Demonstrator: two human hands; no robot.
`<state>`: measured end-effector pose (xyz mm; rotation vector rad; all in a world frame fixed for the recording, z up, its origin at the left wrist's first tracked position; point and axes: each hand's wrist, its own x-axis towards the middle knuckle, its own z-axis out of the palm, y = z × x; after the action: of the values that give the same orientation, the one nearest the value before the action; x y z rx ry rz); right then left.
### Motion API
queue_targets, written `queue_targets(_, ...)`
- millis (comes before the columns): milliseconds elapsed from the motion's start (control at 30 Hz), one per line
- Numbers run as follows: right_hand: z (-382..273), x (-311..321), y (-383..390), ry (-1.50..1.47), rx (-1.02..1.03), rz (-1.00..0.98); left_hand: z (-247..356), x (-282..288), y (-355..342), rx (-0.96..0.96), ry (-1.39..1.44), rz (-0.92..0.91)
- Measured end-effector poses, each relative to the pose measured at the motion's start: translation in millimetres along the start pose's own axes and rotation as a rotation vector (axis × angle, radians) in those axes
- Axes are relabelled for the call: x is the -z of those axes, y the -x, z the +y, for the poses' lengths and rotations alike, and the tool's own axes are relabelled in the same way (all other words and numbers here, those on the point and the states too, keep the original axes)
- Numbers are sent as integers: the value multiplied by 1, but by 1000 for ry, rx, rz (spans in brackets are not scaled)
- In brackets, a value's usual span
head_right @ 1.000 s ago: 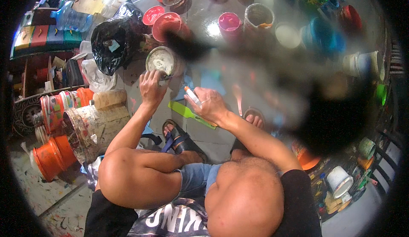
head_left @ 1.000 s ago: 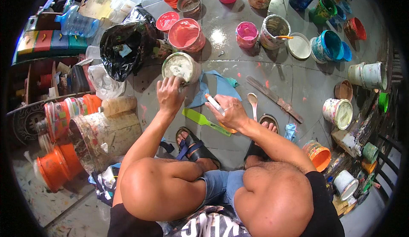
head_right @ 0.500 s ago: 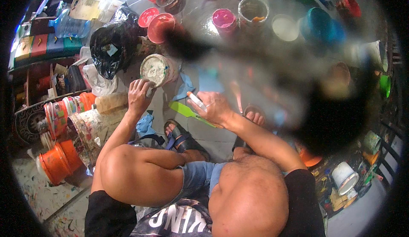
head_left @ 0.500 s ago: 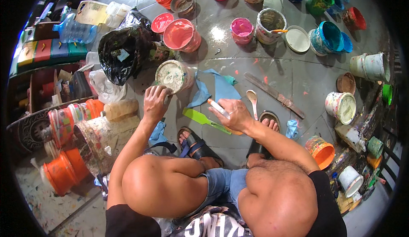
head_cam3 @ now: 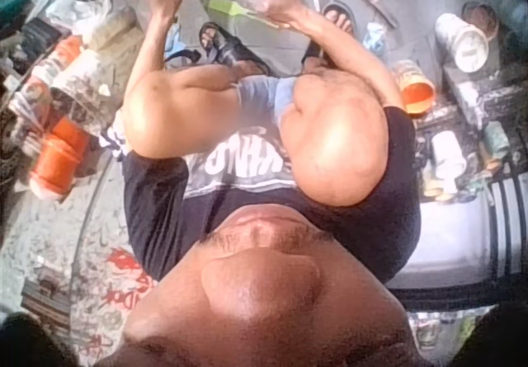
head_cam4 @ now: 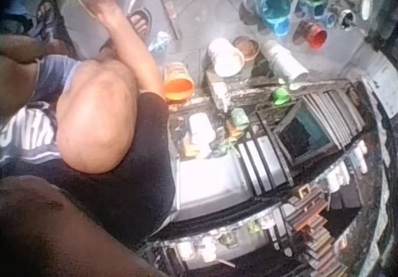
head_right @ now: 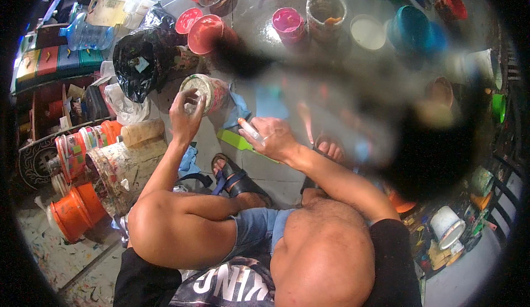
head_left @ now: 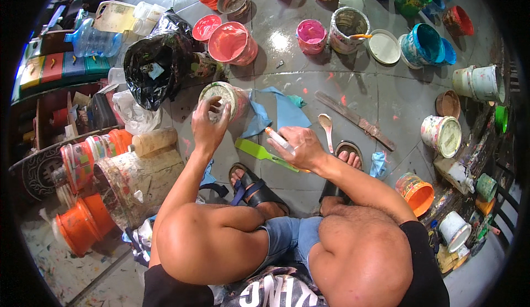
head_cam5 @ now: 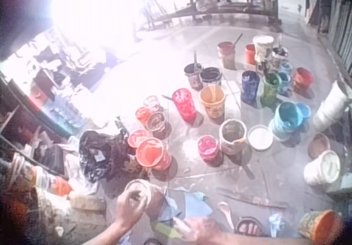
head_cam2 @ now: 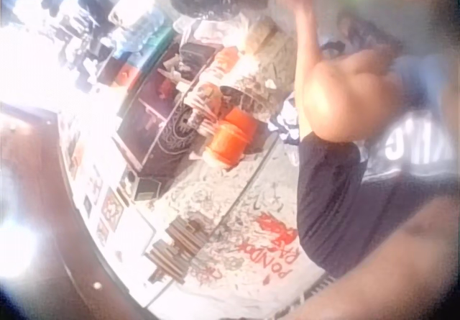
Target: The person cleans a small round ink container lid with a blue cloth and sprays it with a liquid before wiping the container.
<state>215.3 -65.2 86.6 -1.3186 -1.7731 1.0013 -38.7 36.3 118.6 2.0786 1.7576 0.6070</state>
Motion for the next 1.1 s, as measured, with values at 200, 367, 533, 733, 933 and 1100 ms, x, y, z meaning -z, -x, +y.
queue_targets(200, 10, 0, 0, 44, -85, -10, -26, 41, 18, -481, -388, -226)
queue_targets(367, -6, 8, -6, 15, 43, -138, -67, 29, 22, -507, -394, -124)
queue_targets(533, 7, 24, -2, -11, 27, 98, -38, 7, 28, -423, -361, -28)
queue_targets(733, 73, 97, 35, 84, -221, 742, -6, -7, 45, -395, -171, 79)
queue_targets(933, 143, 171, 54, 528, -281, 1160, 0, -47, 93, 31, -188, -458)
queue_targets(1100, 185, 175, 74, 499, -335, 1233, -1, -95, 79, 90, -90, -311)
